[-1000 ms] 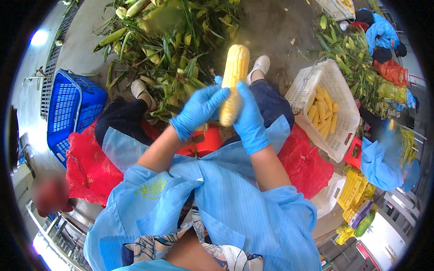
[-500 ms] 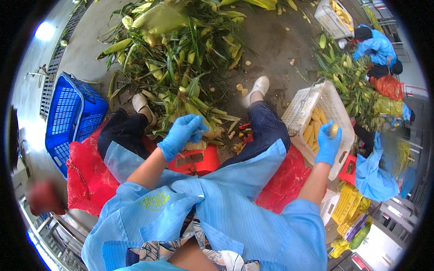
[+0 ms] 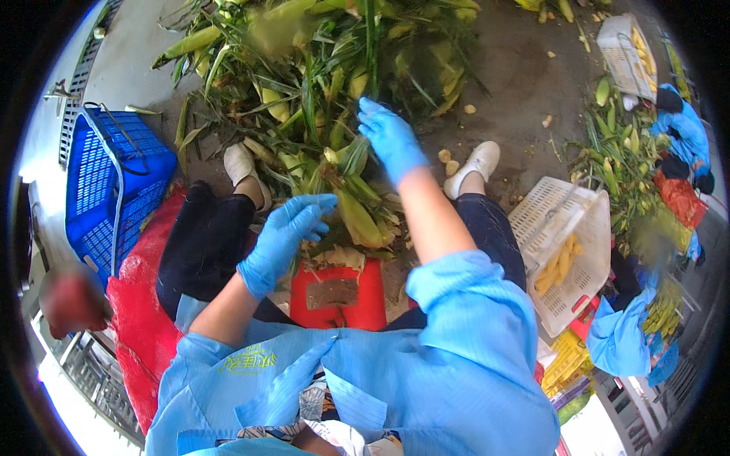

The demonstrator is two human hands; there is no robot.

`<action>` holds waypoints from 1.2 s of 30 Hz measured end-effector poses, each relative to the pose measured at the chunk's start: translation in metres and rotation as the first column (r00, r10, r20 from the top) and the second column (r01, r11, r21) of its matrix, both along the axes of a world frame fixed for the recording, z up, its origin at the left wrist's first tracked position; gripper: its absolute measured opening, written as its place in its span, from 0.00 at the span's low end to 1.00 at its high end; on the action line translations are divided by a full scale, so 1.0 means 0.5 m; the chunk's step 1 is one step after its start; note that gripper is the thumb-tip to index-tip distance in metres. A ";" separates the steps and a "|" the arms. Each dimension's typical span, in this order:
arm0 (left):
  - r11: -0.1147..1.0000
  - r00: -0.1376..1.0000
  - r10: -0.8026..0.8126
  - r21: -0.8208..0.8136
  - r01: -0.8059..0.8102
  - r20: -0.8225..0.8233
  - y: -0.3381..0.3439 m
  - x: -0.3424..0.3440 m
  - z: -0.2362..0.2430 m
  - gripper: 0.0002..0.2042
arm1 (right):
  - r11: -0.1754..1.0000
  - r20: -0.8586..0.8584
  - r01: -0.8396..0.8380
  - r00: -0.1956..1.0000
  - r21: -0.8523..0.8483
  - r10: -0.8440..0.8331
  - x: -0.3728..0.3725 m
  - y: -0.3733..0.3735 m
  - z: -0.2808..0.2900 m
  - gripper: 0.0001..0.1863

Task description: The person sits on a low stool and shucks corn cobs by hand, removing the green husks and silk. They place the cleaned cobs into a white basket and discard the husks onto a pile on the floor.

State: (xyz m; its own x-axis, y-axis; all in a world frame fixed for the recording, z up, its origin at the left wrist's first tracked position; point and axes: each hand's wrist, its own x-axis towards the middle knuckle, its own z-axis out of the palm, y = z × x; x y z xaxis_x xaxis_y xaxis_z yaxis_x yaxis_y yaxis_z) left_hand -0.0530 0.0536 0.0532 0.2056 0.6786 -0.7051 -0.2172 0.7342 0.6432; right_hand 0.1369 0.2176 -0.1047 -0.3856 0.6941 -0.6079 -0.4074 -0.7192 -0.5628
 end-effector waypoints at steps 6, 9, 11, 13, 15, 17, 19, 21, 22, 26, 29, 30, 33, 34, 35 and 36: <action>0.997 0.994 0.077 0.007 -0.078 0.079 0.011 -0.009 -0.022 0.17 | 0.968 0.491 -0.006 0.861 -0.252 0.133 -0.152 0.043 -0.164 0.27; 0.995 0.991 0.101 0.002 -0.101 0.086 0.013 -0.011 -0.028 0.16 | 0.955 0.560 0.098 0.825 -0.281 0.080 -0.151 0.088 -0.185 0.19; 0.997 0.994 0.078 0.004 -0.079 0.078 0.011 -0.014 -0.029 0.16 | 0.967 0.490 0.075 0.870 -0.242 0.055 -0.124 0.087 -0.172 0.17; 0.996 0.994 0.086 0.008 -0.087 0.070 0.005 -0.009 -0.026 0.16 | 0.969 0.464 -0.032 0.874 -0.246 0.146 -0.109 0.089 -0.098 0.15; 0.996 0.995 0.082 0.023 -0.083 0.059 0.000 -0.006 -0.029 0.15 | 0.974 0.564 -0.123 0.799 -0.188 0.210 -0.070 0.100 -0.038 0.14; 0.997 0.998 0.064 0.044 -0.064 0.014 -0.011 -0.002 -0.040 0.15 | 0.966 0.603 -0.245 0.785 0.086 0.145 -0.036 0.098 0.022 0.21; 0.993 0.999 0.048 0.105 -0.047 -0.006 -0.015 0.007 -0.039 0.14 | 0.886 0.580 -0.372 0.800 0.276 0.155 -0.011 0.099 0.099 0.22; 0.991 0.999 0.028 0.135 -0.025 -0.017 -0.015 0.016 -0.023 0.14 | 0.905 0.562 -0.327 0.817 0.272 0.126 -0.001 0.078 0.211 0.21; 0.989 0.999 0.016 0.150 -0.011 -0.030 -0.017 0.018 -0.021 0.14 | 0.937 0.505 -0.237 0.860 0.257 0.079 0.006 0.063 0.250 0.21; 0.969 0.997 -0.034 0.242 0.048 -0.063 -0.025 0.028 0.022 0.14 | 0.936 0.587 -0.101 0.800 0.337 -0.125 0.057 0.043 0.309 0.25; 0.956 0.991 -0.087 0.270 0.113 -0.106 -0.038 0.026 0.027 0.14 | 0.952 0.599 -0.256 0.793 0.166 0.109 0.075 0.027 0.250 0.25; 0.957 0.990 -0.087 0.267 0.114 -0.111 -0.040 0.025 0.020 0.14 | 0.938 0.566 -0.307 0.807 0.160 0.167 0.062 0.024 0.223 0.22; 0.962 0.982 -0.098 0.239 0.135 -0.158 -0.028 0.014 0.008 0.14 | 0.935 0.430 -0.346 0.858 0.080 0.281 -0.013 0.027 0.145 0.21; 0.968 0.987 -0.077 0.226 0.108 -0.144 -0.025 0.011 0.006 0.14 | 0.946 0.359 -0.322 0.888 0.035 0.289 -0.038 0.038 0.101 0.22; 0.973 0.990 -0.064 0.213 0.090 -0.126 -0.022 0.007 0.002 0.14 | 0.966 0.244 -0.252 0.935 -0.057 0.258 -0.050 0.055 0.029 0.25; 0.978 0.993 -0.040 0.201 0.061 -0.110 -0.022 0.004 -0.004 0.14 | 0.982 0.169 -0.124 0.974 -0.144 0.148 -0.081 0.064 -0.013 0.22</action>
State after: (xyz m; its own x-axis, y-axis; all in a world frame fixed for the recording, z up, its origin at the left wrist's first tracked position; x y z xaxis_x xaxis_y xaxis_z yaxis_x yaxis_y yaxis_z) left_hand -0.0512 0.0426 0.0511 0.1752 0.8008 -0.5727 -0.1064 0.5937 0.7976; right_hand 0.0965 0.2496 -0.1110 -0.3481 0.5519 -0.7578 -0.2026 -0.8335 -0.5140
